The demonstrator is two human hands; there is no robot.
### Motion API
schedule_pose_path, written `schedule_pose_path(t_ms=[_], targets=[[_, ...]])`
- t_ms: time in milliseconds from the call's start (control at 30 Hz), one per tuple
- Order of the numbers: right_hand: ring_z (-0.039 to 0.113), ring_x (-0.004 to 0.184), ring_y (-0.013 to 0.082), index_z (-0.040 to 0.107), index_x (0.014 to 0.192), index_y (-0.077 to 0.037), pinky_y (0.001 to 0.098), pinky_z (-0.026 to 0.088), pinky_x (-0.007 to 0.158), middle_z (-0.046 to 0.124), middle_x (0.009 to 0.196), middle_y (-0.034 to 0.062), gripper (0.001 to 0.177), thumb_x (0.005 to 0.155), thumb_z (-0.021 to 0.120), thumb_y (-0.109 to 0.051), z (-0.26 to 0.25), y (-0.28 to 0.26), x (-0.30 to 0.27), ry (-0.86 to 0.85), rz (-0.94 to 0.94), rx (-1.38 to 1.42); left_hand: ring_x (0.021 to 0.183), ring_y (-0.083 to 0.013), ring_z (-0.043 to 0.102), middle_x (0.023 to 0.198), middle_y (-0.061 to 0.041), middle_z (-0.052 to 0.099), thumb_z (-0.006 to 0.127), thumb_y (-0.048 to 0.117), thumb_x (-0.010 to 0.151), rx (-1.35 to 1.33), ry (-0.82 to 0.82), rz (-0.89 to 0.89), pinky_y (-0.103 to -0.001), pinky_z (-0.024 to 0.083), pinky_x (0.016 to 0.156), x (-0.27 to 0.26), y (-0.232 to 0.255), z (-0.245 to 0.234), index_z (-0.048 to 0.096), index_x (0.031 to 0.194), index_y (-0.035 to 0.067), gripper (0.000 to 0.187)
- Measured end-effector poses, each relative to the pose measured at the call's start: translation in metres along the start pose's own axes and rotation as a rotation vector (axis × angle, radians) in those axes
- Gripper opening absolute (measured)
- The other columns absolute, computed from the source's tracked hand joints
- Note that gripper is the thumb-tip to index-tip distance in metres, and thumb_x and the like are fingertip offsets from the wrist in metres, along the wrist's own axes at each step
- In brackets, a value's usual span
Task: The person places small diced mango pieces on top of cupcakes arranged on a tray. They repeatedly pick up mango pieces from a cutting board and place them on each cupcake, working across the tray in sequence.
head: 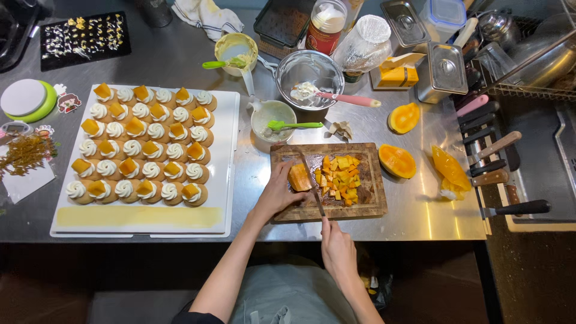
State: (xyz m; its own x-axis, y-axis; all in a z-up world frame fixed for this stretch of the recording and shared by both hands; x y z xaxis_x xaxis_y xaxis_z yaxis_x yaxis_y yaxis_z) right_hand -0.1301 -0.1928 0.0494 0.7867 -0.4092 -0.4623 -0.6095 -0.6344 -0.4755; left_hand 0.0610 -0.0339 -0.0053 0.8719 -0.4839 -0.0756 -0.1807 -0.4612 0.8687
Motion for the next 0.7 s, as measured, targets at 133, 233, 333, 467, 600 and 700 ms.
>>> schedule_pose_path(t_ms=[133,233,333,467,600,700], targets=[[0.081,0.109,0.0429,0.08,0.116,-0.013,0.0523,0.058,0.094,0.09,0.116,0.0116,0.073,0.119,0.028,-0.063,-0.034,0.023,-0.015,-0.048,0.1,0.025,0.146,-0.039,0.051,0.158,-0.019,0.056,0.105,0.033,0.086,0.299,0.023,0.163,-0.053,0.049,0.122,0.021,0.003,0.012,0.046,0.173,0.007,0.108],[0.071,0.063,0.0279,0.085,0.111,-0.014,0.042,0.05,0.074,0.072,0.063,0.0084,0.058,0.121,0.04,-0.049,-0.057,0.067,-0.022,0.071,0.137,0.277,0.14,-0.0429,0.049,0.147,-0.015,0.06,0.094,0.047,0.087,0.291,0.092,0.072,-0.056,0.05,0.109,0.039,0.025,0.013,0.058,0.164,0.012,0.092],[0.055,0.052,0.0197,0.084,0.108,-0.008,0.0377,0.049,0.063,0.057,0.051,0.0061,0.059,0.124,0.04,-0.045,-0.091,0.112,-0.039,0.295,0.199,0.508,0.139,-0.0347,0.056,0.145,-0.015,0.064,0.095,0.034,0.078,0.095,0.129,0.259,-0.048,0.047,0.114,0.051,0.113,0.045,0.059,0.164,0.014,0.095],[0.055,0.044,0.0234,0.082,0.111,-0.003,0.0403,0.048,0.049,0.058,0.058,0.0085,0.062,0.129,0.037,-0.041,-0.126,0.172,-0.038,0.447,0.287,0.641,0.137,-0.0349,0.056,0.148,-0.016,0.065,0.092,0.058,0.083,0.326,-0.269,0.257,-0.056,0.048,0.117,0.078,0.179,0.197,0.061,0.16,0.01,0.096],[0.059,0.043,0.0233,0.085,0.111,-0.006,0.0406,0.053,0.055,0.06,0.055,0.0061,0.06,0.128,0.038,-0.041,-0.152,0.202,-0.038,0.451,0.33,0.58,0.125,-0.0393,0.057,0.137,-0.018,0.064,0.104,0.061,0.071,0.519,-0.152,0.508,-0.05,0.045,0.105,0.107,0.165,0.341,0.059,0.153,0.008,0.108],[0.058,0.043,0.0213,0.087,0.112,-0.007,0.04,0.051,0.056,0.061,0.056,0.0049,0.061,0.127,0.038,-0.041,-0.161,0.22,-0.037,0.428,0.322,0.585,0.125,-0.0382,0.06,0.139,-0.018,0.067,0.098,0.063,0.084,0.591,-0.133,0.538,-0.049,0.046,0.105,0.11,0.17,0.361,0.061,0.149,0.008,0.093]])
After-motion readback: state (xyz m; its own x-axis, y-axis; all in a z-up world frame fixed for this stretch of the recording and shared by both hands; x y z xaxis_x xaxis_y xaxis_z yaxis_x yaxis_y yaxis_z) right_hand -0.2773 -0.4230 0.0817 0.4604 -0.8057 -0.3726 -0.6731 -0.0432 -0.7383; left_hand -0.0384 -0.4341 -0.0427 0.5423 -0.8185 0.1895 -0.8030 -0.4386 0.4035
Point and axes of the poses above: each hand's wrist, its own x-axis towards the middle knuckle, its own z-axis out of the palm, y = z × x, the point moved 7 cm from there along x, towards the middle knuckle
